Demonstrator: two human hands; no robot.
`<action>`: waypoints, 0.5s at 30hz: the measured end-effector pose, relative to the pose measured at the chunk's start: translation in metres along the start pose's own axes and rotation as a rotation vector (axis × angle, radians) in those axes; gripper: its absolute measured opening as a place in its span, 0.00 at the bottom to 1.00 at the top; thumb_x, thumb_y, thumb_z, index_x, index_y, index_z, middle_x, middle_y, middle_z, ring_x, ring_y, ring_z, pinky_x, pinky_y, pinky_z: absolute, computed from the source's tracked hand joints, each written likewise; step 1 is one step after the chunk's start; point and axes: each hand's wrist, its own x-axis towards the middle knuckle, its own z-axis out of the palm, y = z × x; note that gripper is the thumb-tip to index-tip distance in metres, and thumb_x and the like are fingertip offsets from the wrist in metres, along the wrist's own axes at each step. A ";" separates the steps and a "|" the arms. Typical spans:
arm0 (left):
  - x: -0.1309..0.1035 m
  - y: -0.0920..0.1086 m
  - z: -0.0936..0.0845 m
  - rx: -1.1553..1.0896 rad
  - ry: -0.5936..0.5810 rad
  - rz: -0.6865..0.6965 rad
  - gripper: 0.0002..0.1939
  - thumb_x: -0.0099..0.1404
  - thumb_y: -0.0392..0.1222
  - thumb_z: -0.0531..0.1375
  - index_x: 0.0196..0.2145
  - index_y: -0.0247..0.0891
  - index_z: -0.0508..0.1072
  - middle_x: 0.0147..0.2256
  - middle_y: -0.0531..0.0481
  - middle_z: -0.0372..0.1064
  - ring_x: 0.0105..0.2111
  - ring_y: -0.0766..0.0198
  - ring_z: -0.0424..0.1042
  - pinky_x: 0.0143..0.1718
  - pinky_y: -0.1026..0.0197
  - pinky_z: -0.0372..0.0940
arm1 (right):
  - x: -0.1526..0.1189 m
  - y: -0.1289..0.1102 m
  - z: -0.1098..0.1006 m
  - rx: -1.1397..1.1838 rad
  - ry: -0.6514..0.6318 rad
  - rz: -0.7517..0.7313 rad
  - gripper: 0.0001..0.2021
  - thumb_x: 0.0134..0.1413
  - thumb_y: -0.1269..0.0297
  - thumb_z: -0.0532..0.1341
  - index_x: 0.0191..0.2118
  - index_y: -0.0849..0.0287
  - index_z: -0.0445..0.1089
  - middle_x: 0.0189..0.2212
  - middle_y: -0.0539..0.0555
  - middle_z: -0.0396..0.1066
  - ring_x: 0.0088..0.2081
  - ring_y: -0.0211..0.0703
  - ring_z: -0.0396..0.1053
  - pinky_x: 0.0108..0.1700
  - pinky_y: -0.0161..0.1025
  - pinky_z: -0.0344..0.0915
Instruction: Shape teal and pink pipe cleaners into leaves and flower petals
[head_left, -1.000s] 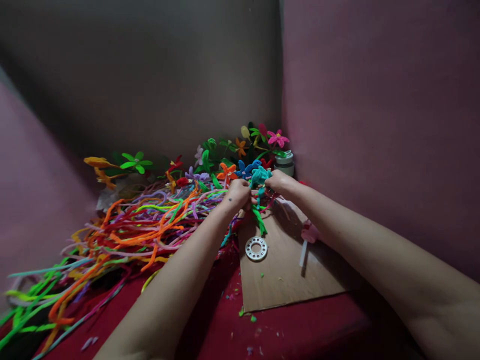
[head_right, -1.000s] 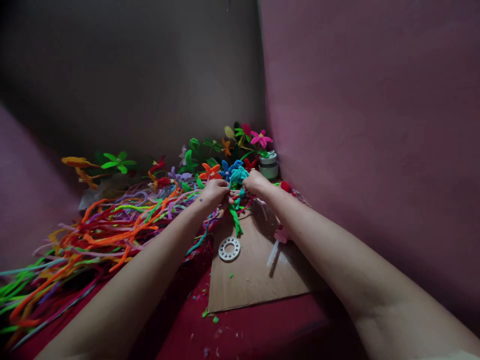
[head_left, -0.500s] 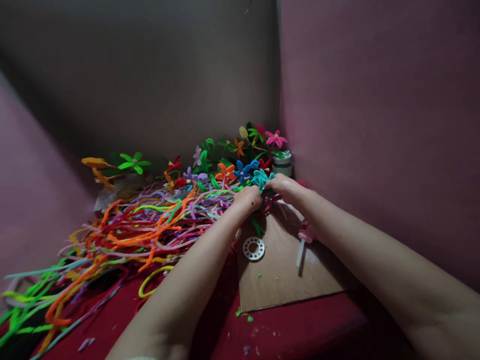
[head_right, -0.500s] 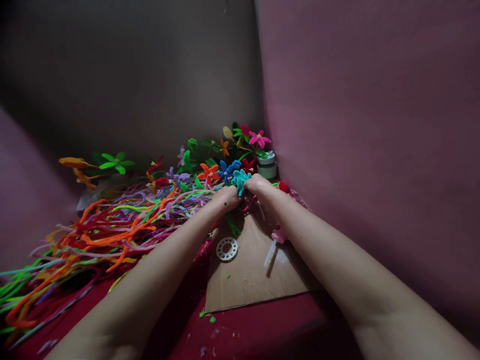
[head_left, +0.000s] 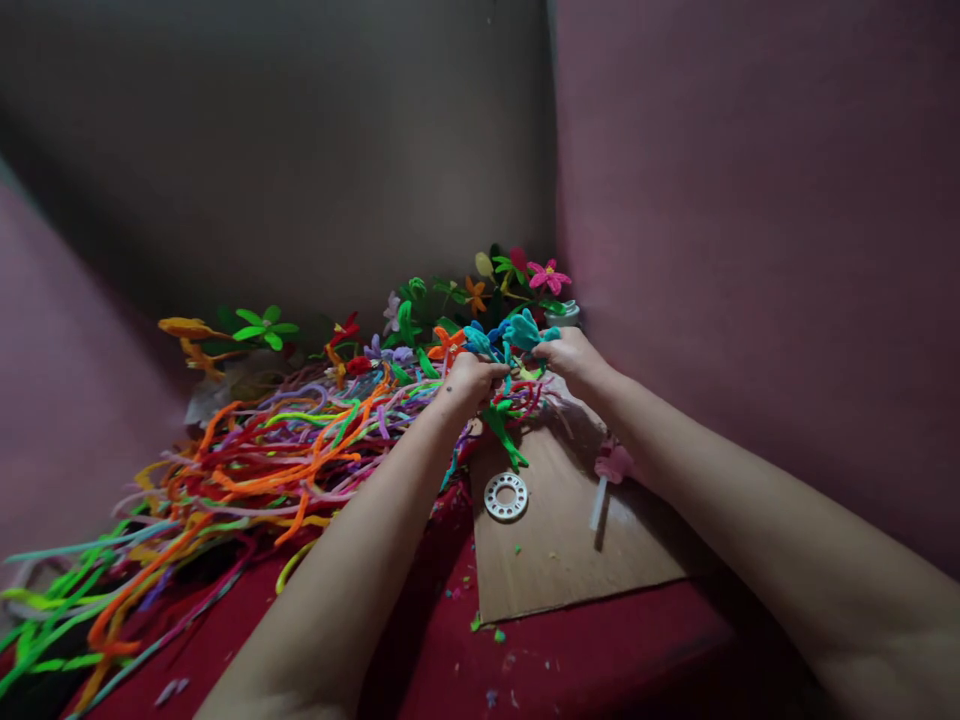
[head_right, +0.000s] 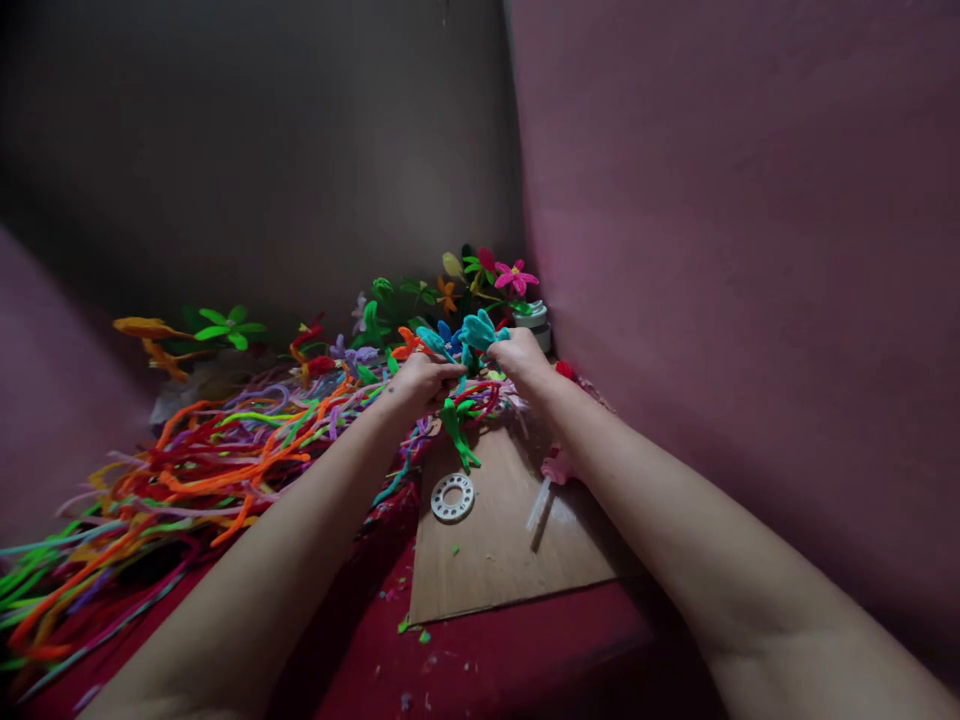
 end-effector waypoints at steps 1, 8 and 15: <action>-0.003 0.003 0.001 -0.003 -0.008 0.013 0.14 0.58 0.41 0.53 0.17 0.37 0.57 0.11 0.59 0.49 0.10 0.73 0.50 0.14 0.67 0.49 | -0.003 -0.003 0.001 0.011 -0.009 -0.019 0.05 0.35 0.77 0.56 0.23 0.64 0.66 0.18 0.49 0.65 0.22 0.35 0.62 0.27 0.32 0.57; -0.008 0.017 0.007 0.154 -0.052 0.073 0.10 0.54 0.35 0.53 0.17 0.36 0.61 0.10 0.57 0.48 0.10 0.71 0.51 0.15 0.66 0.48 | -0.032 -0.019 0.014 0.117 -0.166 0.023 0.03 0.44 0.71 0.59 0.24 0.63 0.65 0.16 0.47 0.63 0.20 0.33 0.60 0.27 0.32 0.60; -0.015 0.017 0.004 0.393 -0.091 0.227 0.07 0.51 0.35 0.57 0.18 0.32 0.68 0.14 0.53 0.58 0.17 0.69 0.58 0.20 0.66 0.51 | -0.040 -0.010 0.021 0.157 -0.076 0.138 0.03 0.46 0.71 0.58 0.25 0.63 0.67 0.14 0.47 0.62 0.18 0.35 0.61 0.24 0.34 0.62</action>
